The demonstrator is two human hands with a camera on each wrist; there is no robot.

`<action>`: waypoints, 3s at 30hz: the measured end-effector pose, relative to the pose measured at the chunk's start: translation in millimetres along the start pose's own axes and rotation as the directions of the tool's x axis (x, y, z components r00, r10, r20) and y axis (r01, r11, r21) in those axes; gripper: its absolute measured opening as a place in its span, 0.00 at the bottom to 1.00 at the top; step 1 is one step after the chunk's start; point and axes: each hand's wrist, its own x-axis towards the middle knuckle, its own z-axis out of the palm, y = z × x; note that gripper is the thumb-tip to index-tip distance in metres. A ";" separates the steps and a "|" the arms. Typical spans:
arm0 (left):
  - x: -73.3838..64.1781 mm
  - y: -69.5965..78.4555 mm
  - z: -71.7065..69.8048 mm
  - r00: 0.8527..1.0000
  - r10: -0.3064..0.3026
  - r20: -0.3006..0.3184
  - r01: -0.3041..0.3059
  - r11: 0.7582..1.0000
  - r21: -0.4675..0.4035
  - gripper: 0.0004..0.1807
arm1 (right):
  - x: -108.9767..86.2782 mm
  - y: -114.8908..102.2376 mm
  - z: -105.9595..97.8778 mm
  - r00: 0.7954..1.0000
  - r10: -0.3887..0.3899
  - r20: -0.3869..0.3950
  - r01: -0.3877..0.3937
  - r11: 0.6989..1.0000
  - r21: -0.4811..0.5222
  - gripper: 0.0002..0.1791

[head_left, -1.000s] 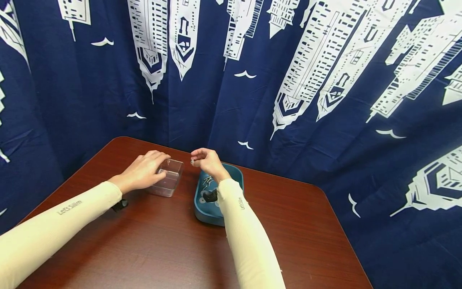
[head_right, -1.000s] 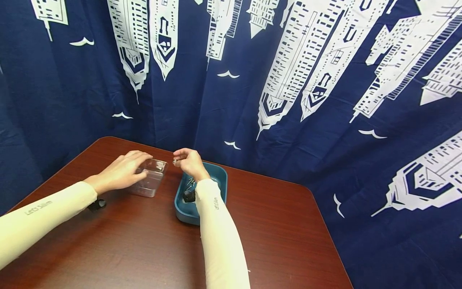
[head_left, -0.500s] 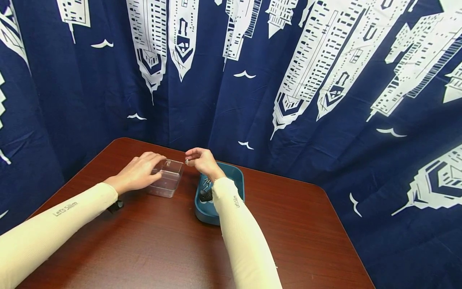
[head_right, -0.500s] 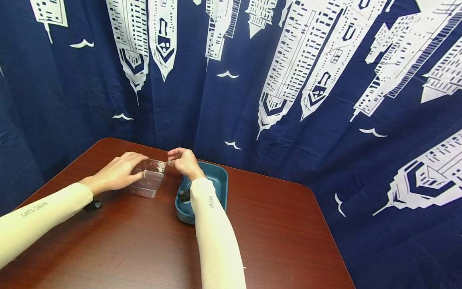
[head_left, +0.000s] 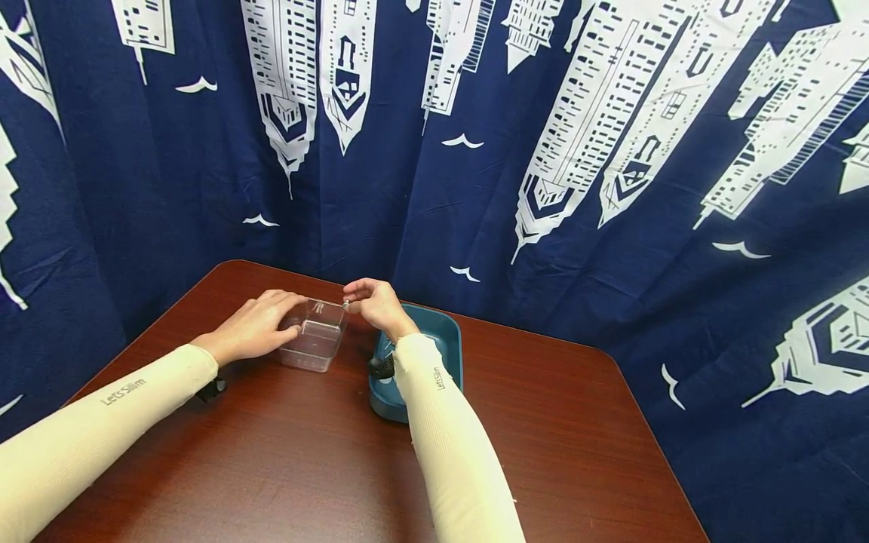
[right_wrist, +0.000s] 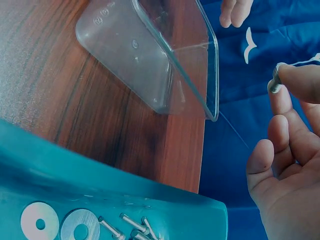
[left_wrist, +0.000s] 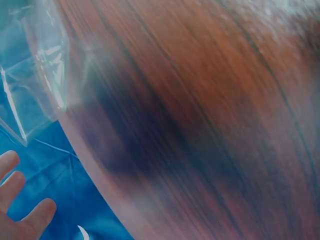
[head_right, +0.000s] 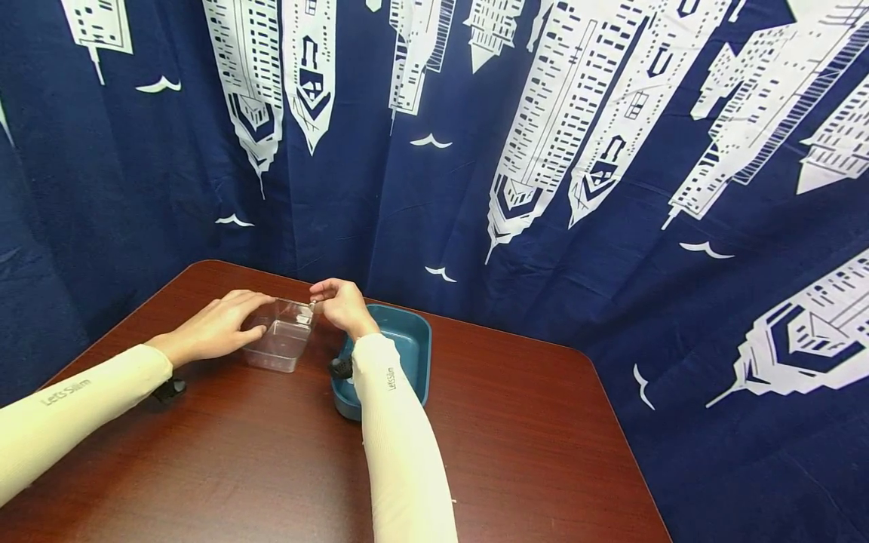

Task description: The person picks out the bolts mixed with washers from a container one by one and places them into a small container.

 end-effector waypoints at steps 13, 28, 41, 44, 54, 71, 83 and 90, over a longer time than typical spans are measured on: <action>-3.3 -6.5 5.3 0.999 0.029 0.021 -0.027 0.998 -0.062 0.32 | 2.2 1.1 3.9 1.000 -0.001 0.001 0.001 1.000 0.000 0.17; -4.4 -4.2 11.1 0.999 0.019 0.044 -0.016 0.997 -0.074 0.30 | 5.8 -0.3 15.2 1.000 0.017 -0.004 -0.017 0.999 0.035 0.15; -4.0 2.7 15.7 0.998 0.041 0.040 -0.039 0.998 -0.048 0.31 | 7.8 14.1 24.0 0.997 0.075 0.005 -0.075 0.996 0.044 0.19; -3.9 2.9 14.9 0.998 0.037 0.042 -0.035 0.998 -0.048 0.32 | 8.0 14.6 25.0 0.997 0.075 0.010 -0.076 0.996 0.051 0.20; -3.7 3.5 14.6 0.999 0.035 0.041 -0.032 0.997 -0.069 0.30 | 10.9 16.8 30.2 0.996 0.086 0.003 -0.086 0.996 0.035 0.19; 0.9 3.1 13.9 0.998 0.021 0.060 -0.018 0.999 -0.048 0.31 | 12.5 9.7 30.8 0.994 0.097 0.042 -0.099 0.994 0.047 0.19; 0.7 4.7 13.4 0.998 0.014 0.066 -0.011 0.999 -0.048 0.30 | 15.6 17.0 31.8 0.994 0.107 0.039 -0.108 0.993 0.049 0.19; 0.7 6.3 11.9 0.998 0.028 0.054 -0.026 0.999 -0.046 0.30 | 14.7 17.1 27.9 0.997 0.070 0.039 -0.071 0.997 0.033 0.20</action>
